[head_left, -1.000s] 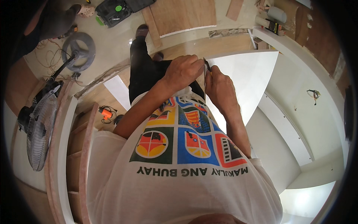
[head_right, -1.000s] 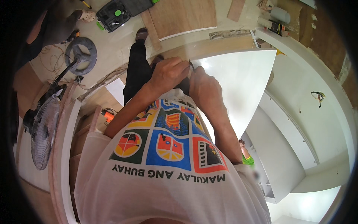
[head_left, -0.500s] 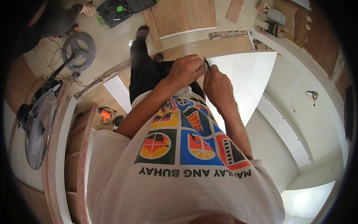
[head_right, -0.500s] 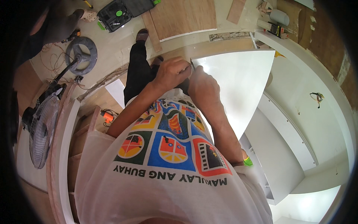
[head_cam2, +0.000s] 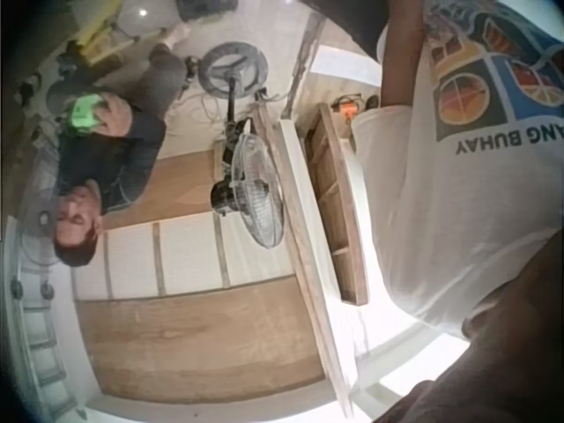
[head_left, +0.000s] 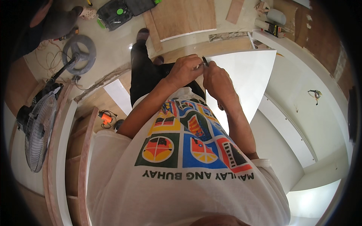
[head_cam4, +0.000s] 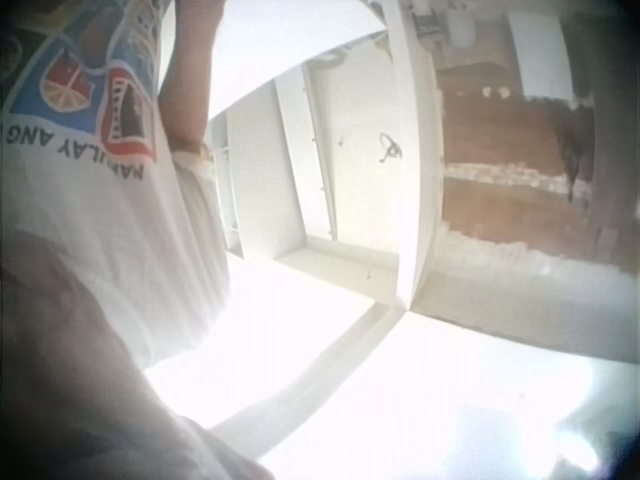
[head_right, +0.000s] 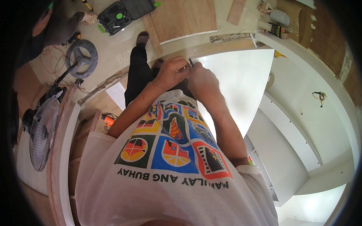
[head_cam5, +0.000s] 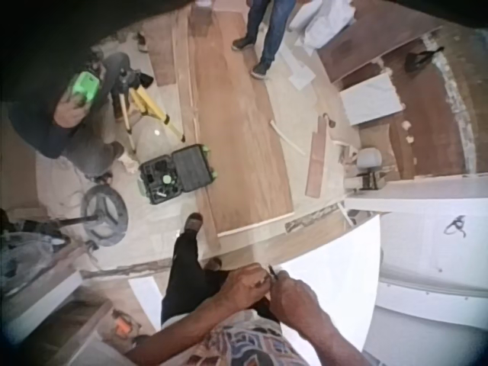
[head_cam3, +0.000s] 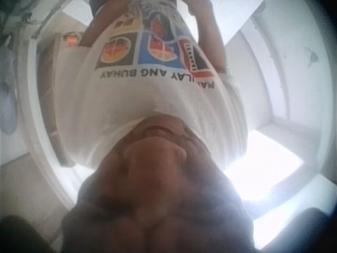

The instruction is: The person uses a utility knife to trim the edge of a white cabinet panel, repeatedly scoring and peeling away excess material. The person also wipes the panel surface and repositions the panel during the process.

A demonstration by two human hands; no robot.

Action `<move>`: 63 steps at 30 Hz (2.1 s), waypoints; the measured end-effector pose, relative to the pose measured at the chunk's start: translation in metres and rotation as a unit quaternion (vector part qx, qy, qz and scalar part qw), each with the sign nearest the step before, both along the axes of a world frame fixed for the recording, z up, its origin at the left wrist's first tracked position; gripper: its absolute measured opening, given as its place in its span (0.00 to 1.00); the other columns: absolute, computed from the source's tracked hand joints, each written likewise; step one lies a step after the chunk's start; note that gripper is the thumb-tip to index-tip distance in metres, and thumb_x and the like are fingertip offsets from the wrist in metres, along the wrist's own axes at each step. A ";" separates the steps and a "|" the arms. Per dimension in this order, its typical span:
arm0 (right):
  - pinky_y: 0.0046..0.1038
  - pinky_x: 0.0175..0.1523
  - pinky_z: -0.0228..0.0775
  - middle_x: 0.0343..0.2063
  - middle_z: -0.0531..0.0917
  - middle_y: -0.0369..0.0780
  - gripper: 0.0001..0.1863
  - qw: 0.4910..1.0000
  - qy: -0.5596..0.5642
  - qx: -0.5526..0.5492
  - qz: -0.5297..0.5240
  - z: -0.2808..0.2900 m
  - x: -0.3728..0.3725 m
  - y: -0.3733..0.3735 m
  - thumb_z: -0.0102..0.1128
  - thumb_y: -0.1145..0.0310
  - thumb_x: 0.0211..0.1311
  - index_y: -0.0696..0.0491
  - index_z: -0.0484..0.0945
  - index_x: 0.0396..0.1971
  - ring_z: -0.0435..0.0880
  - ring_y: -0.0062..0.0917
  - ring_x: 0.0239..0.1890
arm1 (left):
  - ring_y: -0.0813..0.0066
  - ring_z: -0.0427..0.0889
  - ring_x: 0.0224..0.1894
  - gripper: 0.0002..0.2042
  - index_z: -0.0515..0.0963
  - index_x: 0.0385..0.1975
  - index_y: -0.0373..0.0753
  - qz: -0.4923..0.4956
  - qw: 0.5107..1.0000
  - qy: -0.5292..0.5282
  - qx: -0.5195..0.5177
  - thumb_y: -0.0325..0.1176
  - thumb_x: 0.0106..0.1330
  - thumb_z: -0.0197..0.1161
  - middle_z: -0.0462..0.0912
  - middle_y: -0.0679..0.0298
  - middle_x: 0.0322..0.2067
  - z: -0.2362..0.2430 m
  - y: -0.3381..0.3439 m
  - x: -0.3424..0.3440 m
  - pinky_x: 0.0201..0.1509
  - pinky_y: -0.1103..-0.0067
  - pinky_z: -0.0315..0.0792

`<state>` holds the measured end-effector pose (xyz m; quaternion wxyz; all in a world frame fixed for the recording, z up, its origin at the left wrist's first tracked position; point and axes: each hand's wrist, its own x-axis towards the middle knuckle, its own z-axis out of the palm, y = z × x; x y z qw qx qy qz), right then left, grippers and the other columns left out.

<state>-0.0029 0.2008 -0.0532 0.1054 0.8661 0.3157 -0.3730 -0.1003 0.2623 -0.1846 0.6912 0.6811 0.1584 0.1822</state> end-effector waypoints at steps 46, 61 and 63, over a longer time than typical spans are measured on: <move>0.49 0.39 0.77 0.24 0.83 0.56 0.08 1.000 -0.020 -0.006 0.003 0.000 -0.013 -0.008 0.52 0.73 0.63 0.63 0.72 0.36 0.84 0.54 0.31 | 0.52 0.79 0.28 0.07 0.74 0.24 0.31 -0.016 0.998 0.026 -0.046 0.25 0.57 0.66 0.76 0.51 0.24 0.001 -0.022 -0.018 0.33 0.68 0.72; 0.49 0.40 0.77 0.25 0.83 0.56 0.09 1.000 -0.029 0.005 -0.007 -0.012 -0.015 -0.022 0.53 0.71 0.63 0.63 0.72 0.35 0.85 0.53 0.33 | 0.50 0.79 0.28 0.09 0.73 0.23 0.31 -0.026 0.998 0.033 -0.038 0.27 0.57 0.66 0.76 0.50 0.25 -0.008 -0.021 -0.013 0.33 0.65 0.72; 0.49 0.40 0.78 0.26 0.84 0.56 0.09 1.000 -0.023 -0.002 -0.005 -0.013 -0.012 -0.019 0.53 0.71 0.63 0.63 0.72 0.35 0.85 0.53 0.33 | 0.47 0.79 0.31 0.09 0.73 0.23 0.32 -0.040 0.998 0.033 -0.044 0.28 0.58 0.65 0.77 0.50 0.26 -0.005 -0.023 -0.019 0.36 0.63 0.72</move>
